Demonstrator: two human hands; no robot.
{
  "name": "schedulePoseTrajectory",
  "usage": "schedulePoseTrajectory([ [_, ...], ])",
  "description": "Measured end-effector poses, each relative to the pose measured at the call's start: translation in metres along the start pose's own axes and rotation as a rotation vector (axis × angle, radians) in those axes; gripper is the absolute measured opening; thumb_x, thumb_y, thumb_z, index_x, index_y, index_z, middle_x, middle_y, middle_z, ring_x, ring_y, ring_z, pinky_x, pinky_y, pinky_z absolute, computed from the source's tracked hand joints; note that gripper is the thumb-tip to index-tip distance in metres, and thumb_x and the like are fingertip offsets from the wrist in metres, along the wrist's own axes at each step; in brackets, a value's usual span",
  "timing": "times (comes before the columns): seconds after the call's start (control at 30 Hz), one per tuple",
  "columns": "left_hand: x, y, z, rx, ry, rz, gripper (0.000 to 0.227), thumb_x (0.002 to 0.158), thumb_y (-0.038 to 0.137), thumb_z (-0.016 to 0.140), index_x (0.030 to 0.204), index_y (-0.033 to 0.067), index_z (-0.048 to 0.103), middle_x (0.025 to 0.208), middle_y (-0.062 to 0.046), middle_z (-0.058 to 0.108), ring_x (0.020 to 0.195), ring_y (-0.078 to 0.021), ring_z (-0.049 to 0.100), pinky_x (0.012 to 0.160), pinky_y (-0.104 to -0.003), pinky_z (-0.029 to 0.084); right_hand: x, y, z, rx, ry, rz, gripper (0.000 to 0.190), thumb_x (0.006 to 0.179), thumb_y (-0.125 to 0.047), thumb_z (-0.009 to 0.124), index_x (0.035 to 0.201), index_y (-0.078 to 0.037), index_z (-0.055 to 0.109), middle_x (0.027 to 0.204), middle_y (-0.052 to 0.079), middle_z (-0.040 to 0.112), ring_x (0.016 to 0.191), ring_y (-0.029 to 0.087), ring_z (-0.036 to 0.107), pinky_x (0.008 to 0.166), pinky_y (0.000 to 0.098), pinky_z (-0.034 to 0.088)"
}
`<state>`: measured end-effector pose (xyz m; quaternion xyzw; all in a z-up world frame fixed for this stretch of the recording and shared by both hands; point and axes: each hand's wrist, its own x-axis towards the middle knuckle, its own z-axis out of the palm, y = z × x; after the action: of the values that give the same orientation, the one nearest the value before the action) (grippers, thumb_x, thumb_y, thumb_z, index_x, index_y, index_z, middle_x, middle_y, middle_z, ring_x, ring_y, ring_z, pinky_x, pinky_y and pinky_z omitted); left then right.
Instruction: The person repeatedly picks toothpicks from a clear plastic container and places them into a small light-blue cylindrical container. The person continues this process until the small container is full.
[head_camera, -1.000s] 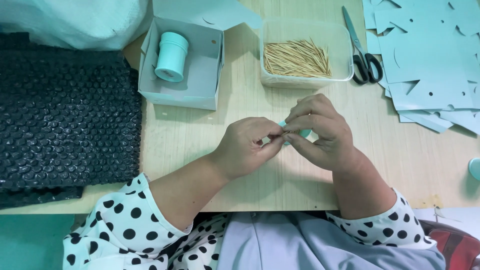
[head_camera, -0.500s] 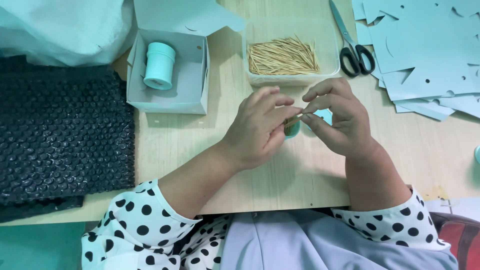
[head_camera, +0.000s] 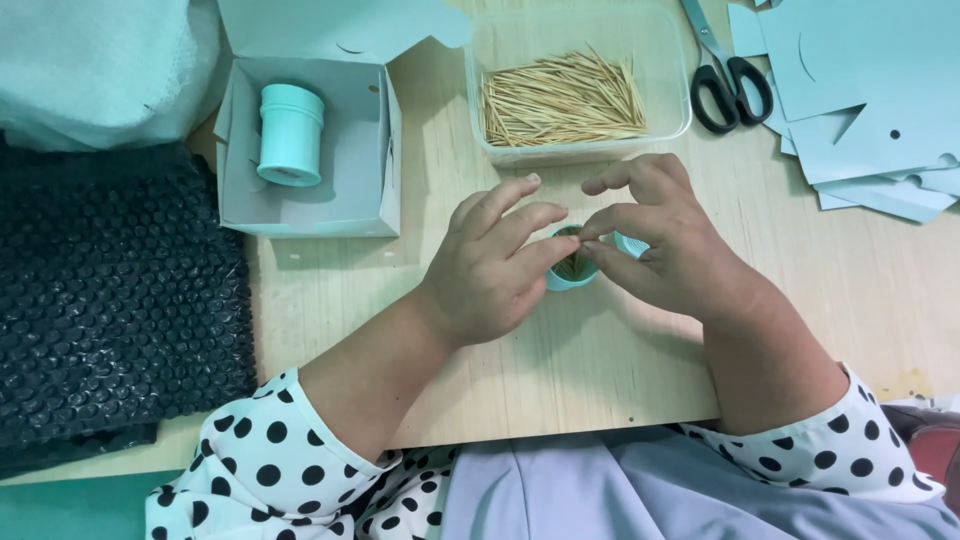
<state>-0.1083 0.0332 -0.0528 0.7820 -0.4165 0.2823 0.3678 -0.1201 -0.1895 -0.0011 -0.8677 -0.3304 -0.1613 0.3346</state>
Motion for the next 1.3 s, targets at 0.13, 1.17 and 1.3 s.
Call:
schedulePoseTrajectory([
  [0.13,-0.002,-0.005,0.001,0.019,-0.026,0.007,0.041,0.081,-0.001,0.050,0.109,0.0186,0.073,0.123,-0.001,0.061,0.134,-0.0330,0.049,0.100,-0.045,0.046,0.001,-0.003,-0.004,-0.027,-0.011,0.005,0.020,0.086,0.002,0.078,0.100,-0.013,0.073,0.107,0.012,0.063,0.103,0.035,0.058,0.085,0.0440,0.047],
  [1.17,0.090,-0.071,0.004,0.349,-0.026,0.028,0.006,0.090,0.018,0.071,0.092,0.0145,0.076,0.093,0.002,0.062,0.098,-0.0260,0.052,0.077,-0.046,0.045,0.081,0.070,-0.023,-0.203,-0.101,-0.003,0.019,0.100,0.002,0.064,0.112,-0.005,0.077,0.101,0.005,0.071,0.102,0.027,0.061,0.097,0.0413,0.041],
  [1.3,0.099,-0.092,0.016,0.457,-0.181,-0.122,0.019,0.098,0.027,0.063,0.094,0.0164,0.078,0.089,-0.002,0.066,0.093,-0.0310,0.056,0.074,-0.046,0.045,0.103,0.098,-0.005,-0.338,-0.251,0.244,0.031,0.091,-0.003,0.052,0.099,-0.008,0.082,0.098,0.011,0.076,0.095,0.032,0.065,0.083,0.0447,0.053],
])
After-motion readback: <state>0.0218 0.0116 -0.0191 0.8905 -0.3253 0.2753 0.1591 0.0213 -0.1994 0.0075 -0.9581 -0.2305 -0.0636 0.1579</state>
